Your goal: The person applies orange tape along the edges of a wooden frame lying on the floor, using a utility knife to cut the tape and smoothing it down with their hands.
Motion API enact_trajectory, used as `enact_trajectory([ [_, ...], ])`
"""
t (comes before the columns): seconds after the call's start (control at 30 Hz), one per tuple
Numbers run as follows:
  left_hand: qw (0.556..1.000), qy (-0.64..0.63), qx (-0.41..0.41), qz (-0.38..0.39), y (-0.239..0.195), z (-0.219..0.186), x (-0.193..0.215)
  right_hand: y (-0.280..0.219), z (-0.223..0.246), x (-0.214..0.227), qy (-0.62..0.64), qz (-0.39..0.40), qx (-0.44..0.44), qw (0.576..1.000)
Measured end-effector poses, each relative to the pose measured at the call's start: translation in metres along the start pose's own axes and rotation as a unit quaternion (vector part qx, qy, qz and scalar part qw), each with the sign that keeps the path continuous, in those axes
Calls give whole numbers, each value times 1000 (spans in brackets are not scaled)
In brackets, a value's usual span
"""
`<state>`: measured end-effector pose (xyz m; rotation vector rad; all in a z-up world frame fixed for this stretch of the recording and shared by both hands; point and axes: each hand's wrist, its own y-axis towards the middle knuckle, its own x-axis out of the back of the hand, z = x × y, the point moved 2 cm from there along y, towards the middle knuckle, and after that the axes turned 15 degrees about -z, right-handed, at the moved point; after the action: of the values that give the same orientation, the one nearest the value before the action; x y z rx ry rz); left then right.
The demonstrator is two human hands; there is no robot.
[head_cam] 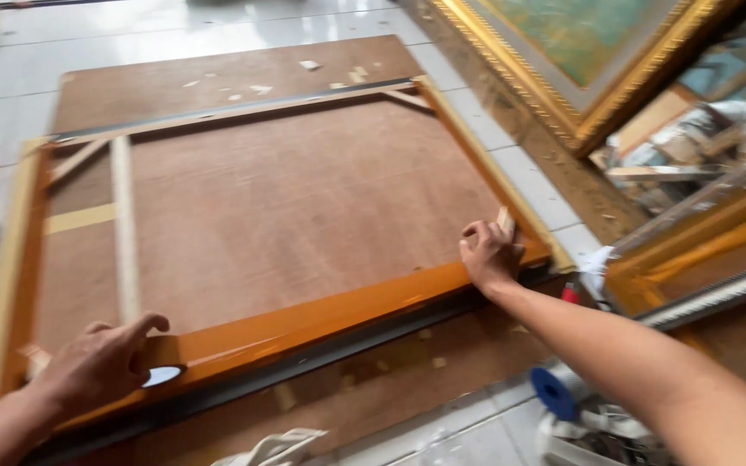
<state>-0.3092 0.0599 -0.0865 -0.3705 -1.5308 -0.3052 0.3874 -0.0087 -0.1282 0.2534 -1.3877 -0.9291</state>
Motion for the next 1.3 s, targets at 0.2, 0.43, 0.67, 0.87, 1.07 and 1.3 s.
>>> enact_trajectory([
  [0.2, 998, 42, -18, -51, -107, 141, 15, -56, 246, 57, 224, 171, 213, 936],
  [0.43, 991, 110, 70, 8, -157, 207, 15, -153, 416, 112, 406, 148, 509, 745],
  [0.67, 995, 47, 92, 12, -178, 182, 54, -244, 438, 133, 377, 258, 666, 590],
  [0.87, 997, 11, 70, -18, -169, 189, 42, -268, 449, 136, 254, 193, 678, 662],
  [1.07, 996, -16, 69, -46, -172, 184, 46, -273, 467, 103, 155, 246, 605, 741],
  [1.3, 993, -24, 67, -89, -168, 182, 75, -264, 482, 81, 82, 318, 511, 794],
])
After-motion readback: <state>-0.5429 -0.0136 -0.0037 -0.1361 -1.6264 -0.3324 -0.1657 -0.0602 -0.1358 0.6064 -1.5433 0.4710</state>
